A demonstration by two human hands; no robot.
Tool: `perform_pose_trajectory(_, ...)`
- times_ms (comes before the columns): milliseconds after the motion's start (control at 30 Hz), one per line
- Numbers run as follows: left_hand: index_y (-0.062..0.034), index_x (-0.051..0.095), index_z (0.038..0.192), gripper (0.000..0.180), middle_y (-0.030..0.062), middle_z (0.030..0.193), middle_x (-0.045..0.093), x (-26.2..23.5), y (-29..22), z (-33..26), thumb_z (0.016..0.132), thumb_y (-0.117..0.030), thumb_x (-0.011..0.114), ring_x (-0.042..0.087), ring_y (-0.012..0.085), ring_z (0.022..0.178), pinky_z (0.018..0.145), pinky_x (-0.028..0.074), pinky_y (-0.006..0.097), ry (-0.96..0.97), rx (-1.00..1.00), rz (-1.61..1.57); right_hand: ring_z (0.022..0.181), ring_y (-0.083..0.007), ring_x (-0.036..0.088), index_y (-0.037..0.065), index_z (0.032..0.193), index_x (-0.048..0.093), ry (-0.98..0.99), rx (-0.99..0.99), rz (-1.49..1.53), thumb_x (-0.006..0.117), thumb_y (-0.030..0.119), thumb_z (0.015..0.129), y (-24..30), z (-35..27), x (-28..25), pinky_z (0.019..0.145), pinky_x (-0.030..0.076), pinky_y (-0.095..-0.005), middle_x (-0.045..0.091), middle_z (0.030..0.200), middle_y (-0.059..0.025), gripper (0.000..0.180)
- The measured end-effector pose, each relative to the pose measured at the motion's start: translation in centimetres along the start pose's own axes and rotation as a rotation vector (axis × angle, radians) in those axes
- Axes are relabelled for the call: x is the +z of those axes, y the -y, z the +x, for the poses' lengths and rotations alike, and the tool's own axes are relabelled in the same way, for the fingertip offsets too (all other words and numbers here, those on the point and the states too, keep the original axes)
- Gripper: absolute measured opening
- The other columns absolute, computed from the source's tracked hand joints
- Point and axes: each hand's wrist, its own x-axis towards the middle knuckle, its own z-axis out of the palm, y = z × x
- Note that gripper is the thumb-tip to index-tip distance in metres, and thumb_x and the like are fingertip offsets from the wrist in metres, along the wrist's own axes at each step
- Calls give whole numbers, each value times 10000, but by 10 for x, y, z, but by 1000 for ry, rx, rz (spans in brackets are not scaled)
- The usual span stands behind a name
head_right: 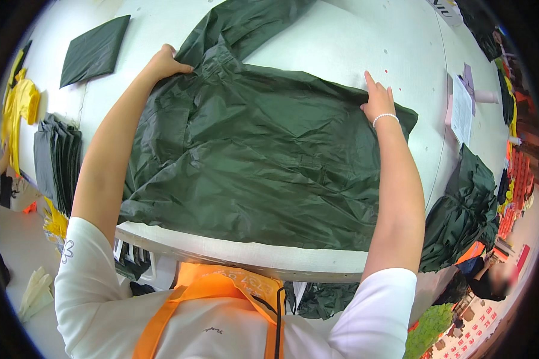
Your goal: The person folds a dark green jacket on a white table. They smooth the fabric, fold the sleeves inward, fold the jacket in half, then into a compact rectangle, and place it on a stack of similar folded jackets.
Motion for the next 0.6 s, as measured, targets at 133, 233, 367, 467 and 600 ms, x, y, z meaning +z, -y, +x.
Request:
perform_pose_trajectory(133, 88, 648, 901, 562, 255, 885, 652, -1, -11, -22, 692, -426, 734, 630, 381, 856, 785, 478, 419, 12, 110, 70, 977, -320, 596, 129, 1293, 476, 93, 7, 23, 751, 96, 715, -18, -10, 5, 963, 424, -431, 644, 982, -165, 641)
perform_pose_trajectory(233, 43, 637, 889, 418, 275, 877, 622, -20, -2, -52, 831, -370, 608, 589, 441, 851, 758, 460, 460, -240, 261, 124, 924, -288, 598, 139, 1214, 555, -146, -56, -14, 702, 66, 743, -42, -42, -8, 829, 459, -385, 642, 966, -120, 499)
perform_pose_trajectory(367, -30, 602, 1008, 273, 204, 838, 627, -45, 12, -177, 833, -239, 614, 582, 399, 774, 697, 463, 445, -799, 437, 24, 800, -251, 562, 157, 1228, 568, -515, -227, 15, 639, -5, 716, -48, -138, -43, 706, 428, -363, 592, 837, -65, 542)
perform_pose_trajectory(467, 25, 608, 1031, 342, 182, 944, 631, -22, 70, -266, 740, -154, 619, 579, 409, 834, 750, 429, 508, -962, 712, 102, 676, -231, 457, 155, 1183, 645, -708, -328, -6, 562, -56, 611, -41, -241, -51, 616, 345, -345, 394, 680, -43, 616)
perform_pose_trajectory(600, 10, 544, 1143, 538, 224, 1090, 565, 70, 155, -349, 681, -234, 675, 532, 428, 961, 854, 409, 485, -624, 452, -81, 670, -199, 460, 204, 1083, 700, -555, -342, 136, 565, -20, 654, -22, -344, 15, 613, 346, -329, 463, 716, -8, 502)
